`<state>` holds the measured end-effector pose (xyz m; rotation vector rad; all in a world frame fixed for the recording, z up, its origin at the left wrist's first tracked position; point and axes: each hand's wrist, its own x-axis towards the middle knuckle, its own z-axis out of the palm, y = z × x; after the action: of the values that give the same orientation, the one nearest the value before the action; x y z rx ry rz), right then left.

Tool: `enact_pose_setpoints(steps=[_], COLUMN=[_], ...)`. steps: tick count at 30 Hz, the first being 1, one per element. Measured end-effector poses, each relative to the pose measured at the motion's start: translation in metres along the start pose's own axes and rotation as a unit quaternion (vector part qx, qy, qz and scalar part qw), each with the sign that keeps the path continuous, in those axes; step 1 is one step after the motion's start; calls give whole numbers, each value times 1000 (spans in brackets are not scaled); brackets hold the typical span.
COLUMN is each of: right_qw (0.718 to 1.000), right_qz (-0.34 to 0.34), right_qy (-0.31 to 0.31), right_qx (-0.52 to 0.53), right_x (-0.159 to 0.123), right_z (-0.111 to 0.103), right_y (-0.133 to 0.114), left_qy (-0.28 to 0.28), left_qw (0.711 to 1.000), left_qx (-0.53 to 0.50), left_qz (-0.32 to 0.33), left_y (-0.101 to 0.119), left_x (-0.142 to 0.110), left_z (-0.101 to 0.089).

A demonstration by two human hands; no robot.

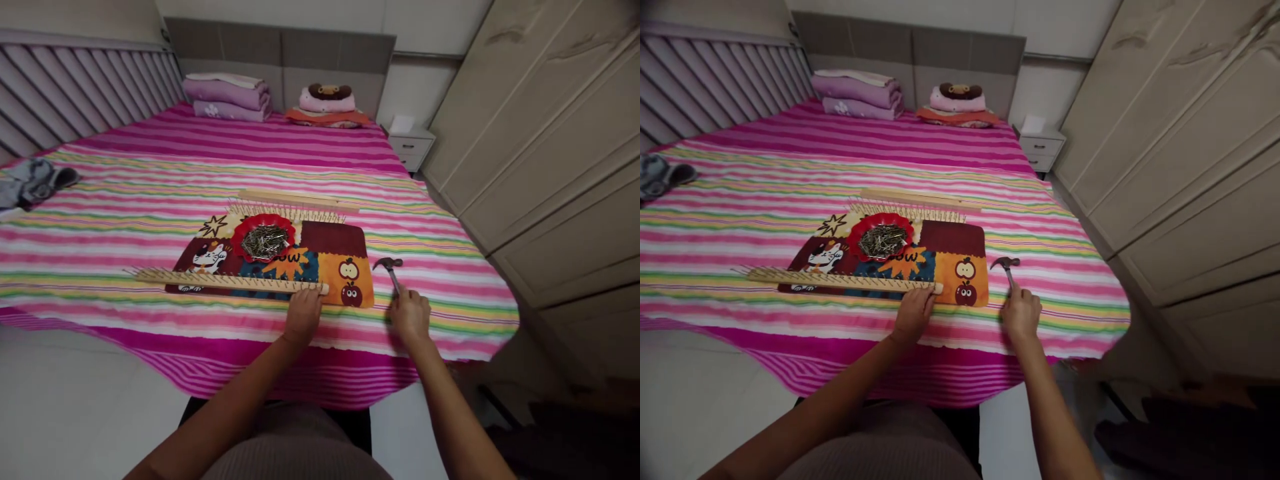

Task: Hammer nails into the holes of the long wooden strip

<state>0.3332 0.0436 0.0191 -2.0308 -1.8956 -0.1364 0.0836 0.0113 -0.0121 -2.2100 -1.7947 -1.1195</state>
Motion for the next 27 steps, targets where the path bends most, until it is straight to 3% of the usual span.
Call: enact_pose_setpoints(steps=[4,8,11,17,19,22,27], right_qw=[988,961,950,937,930,920,899], right_qz=[-81,-116,-120,-146,-156,-141,-114], right_qy=[68,52,18,-77,-106,-128,-137], right_qx=[115,247,286,307,317,342,399], right_x=[-28,-46,-43,-16,-12,-11,-16], right_z=[3,20,31,30,28,26,25], right_y=[-29,-66,-86,-109,-113,-113,-110], left_qy=[-8,-25,-61,-105,-104,-96,-28], left_qw=[997,991,985,941,905,820,672], left_qx=[-72,-130,-161,-264,-307,-389,-511], left_qz=[4,-3,-21,-186,-276,-408,-535], left_y=[-6,-19,-38,-73,-80,-91,-106], left_x=[-8,-28,-50,-87,-91,-86,-60], left_z=[-12,-34,-50,-77,-85,-96,-109])
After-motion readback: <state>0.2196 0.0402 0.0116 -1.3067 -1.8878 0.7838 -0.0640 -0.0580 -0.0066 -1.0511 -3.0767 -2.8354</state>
